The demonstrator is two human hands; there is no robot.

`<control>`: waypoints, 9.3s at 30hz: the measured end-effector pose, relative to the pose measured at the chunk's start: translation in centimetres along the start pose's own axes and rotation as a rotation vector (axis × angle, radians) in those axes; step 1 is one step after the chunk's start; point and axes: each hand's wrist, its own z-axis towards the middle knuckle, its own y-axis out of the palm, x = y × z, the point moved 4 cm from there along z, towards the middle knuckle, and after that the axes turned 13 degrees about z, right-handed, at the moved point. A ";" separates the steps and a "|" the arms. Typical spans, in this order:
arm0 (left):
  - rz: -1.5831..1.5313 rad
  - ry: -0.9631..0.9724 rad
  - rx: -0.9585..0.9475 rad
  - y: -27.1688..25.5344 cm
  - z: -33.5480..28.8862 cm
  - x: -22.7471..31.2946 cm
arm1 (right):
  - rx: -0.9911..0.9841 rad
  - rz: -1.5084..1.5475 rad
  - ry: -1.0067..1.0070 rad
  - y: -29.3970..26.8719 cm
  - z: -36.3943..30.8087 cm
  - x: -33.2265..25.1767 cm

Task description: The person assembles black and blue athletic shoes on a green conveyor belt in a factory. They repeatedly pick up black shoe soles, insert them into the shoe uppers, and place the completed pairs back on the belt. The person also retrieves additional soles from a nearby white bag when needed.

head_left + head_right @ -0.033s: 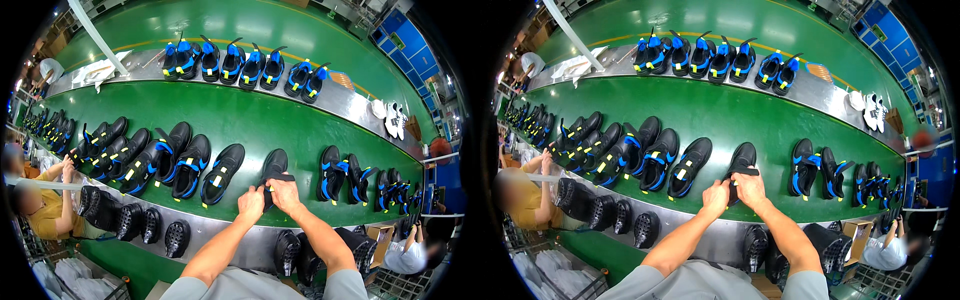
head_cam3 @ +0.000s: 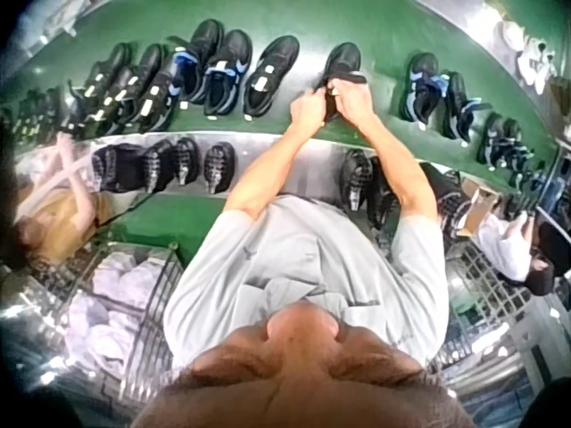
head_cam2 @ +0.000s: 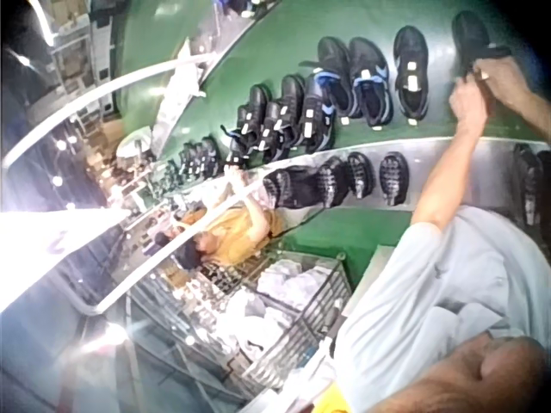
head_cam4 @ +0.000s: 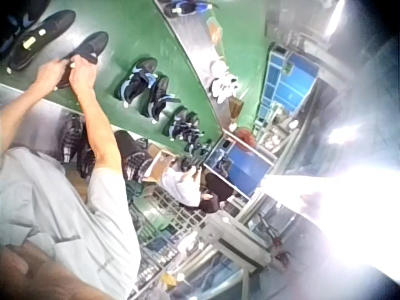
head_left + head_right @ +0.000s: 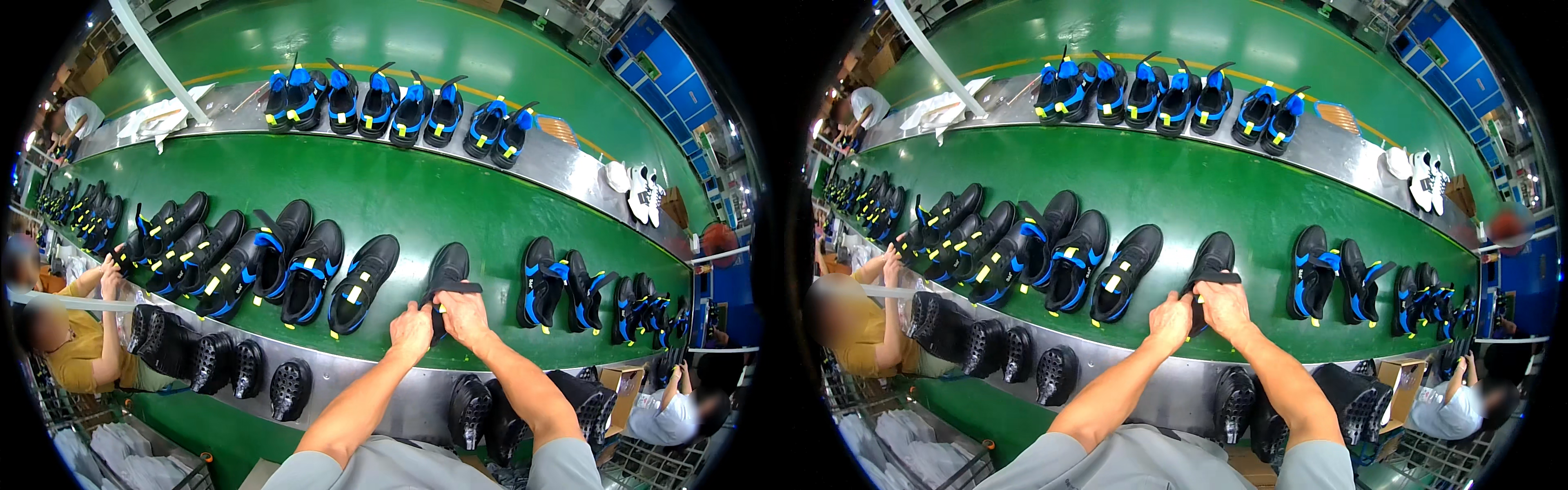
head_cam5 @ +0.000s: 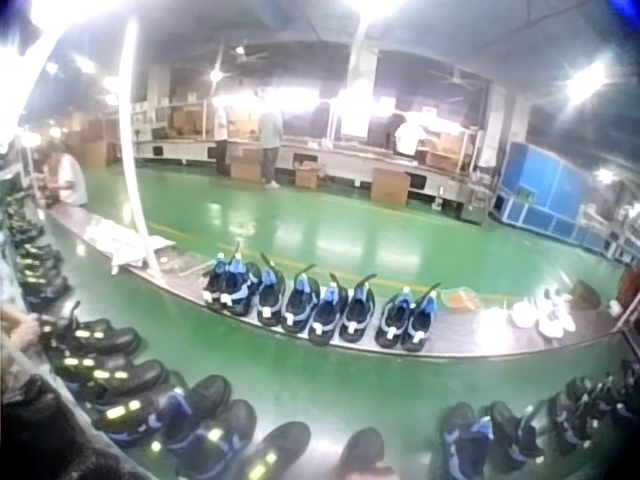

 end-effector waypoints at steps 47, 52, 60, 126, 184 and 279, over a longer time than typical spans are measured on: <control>-0.343 0.108 -0.005 -5.6 -3.5 -4.7 | -0.151 1.214 0.829 -1.3 0.0 -1.2; -0.427 0.077 -0.016 -6.8 -3.1 -5.3 | -0.093 1.155 0.813 1.4 -1.4 -2.1; -0.020 0.256 0.214 -5.7 -3.5 -4.1 | -0.074 1.131 0.723 7.7 -3.0 -1.1; -1.354 0.394 -0.704 -4.6 -4.4 20.4 | 0.411 0.342 0.719 -18.5 -23.6 -10.0; 0.530 -0.713 0.594 -31.7 -33.5 -45.8 | -0.300 0.267 0.274 -4.2 1.1 -20.3; -0.353 -0.292 -0.337 -6.7 -37.4 -4.3 | -0.858 0.261 -0.381 -6.4 0.4 -27.0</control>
